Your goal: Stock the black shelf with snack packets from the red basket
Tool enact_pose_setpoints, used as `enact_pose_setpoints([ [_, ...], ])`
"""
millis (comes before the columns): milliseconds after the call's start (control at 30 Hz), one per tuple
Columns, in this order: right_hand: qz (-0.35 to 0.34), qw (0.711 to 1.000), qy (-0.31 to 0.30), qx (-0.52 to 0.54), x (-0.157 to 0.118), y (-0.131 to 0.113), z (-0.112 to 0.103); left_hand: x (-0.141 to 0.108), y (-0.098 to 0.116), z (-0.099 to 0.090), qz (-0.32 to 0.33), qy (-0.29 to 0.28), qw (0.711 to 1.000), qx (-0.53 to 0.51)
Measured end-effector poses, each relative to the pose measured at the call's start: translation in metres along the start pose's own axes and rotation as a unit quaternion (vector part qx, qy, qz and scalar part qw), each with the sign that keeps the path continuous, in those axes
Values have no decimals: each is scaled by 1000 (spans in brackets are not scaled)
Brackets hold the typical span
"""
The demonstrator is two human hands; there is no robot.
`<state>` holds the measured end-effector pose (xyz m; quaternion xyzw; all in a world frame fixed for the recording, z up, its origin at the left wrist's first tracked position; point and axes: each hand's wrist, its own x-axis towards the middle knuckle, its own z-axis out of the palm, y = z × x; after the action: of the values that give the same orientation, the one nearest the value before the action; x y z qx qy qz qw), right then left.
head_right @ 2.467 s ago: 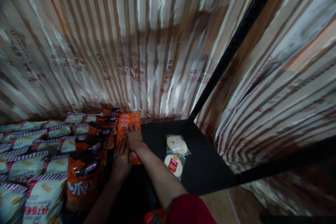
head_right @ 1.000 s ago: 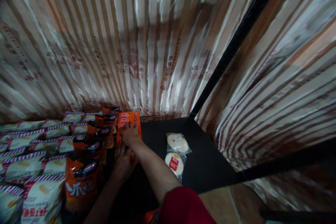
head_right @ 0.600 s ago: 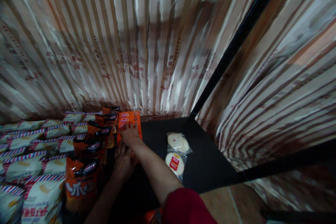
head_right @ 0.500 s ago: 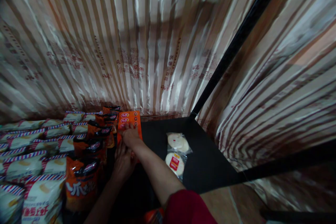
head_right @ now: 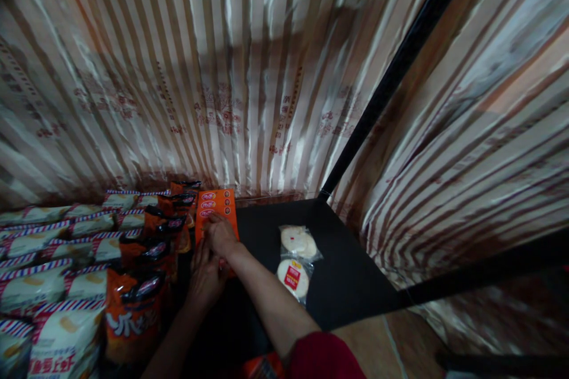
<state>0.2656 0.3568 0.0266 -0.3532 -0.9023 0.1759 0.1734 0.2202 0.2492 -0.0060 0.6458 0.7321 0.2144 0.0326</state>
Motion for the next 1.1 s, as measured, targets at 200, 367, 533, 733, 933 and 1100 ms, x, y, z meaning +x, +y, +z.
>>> enact_pose_setpoints([
  [200,66,988,134,46,-6,11,-3,1,-1,-1,0,-4,1000,0],
  [367,237,955,174,30,-2,40,-15,2,-2,-1,-20,-16,1000,-5],
  [533,324,938,114,34,6,58,-26,3,-3,2,-17,-9,1000,-5],
  [733,355,928,98,46,17,68,-24,2,-5,5,-10,13,1000,-7],
  [933,375,920,104,48,22,70,-25,2,-6,8,-12,19,1000,-5],
  [1100,380,917,110,59,23,71,-23,3,-6,9,-12,24,1000,-9],
])
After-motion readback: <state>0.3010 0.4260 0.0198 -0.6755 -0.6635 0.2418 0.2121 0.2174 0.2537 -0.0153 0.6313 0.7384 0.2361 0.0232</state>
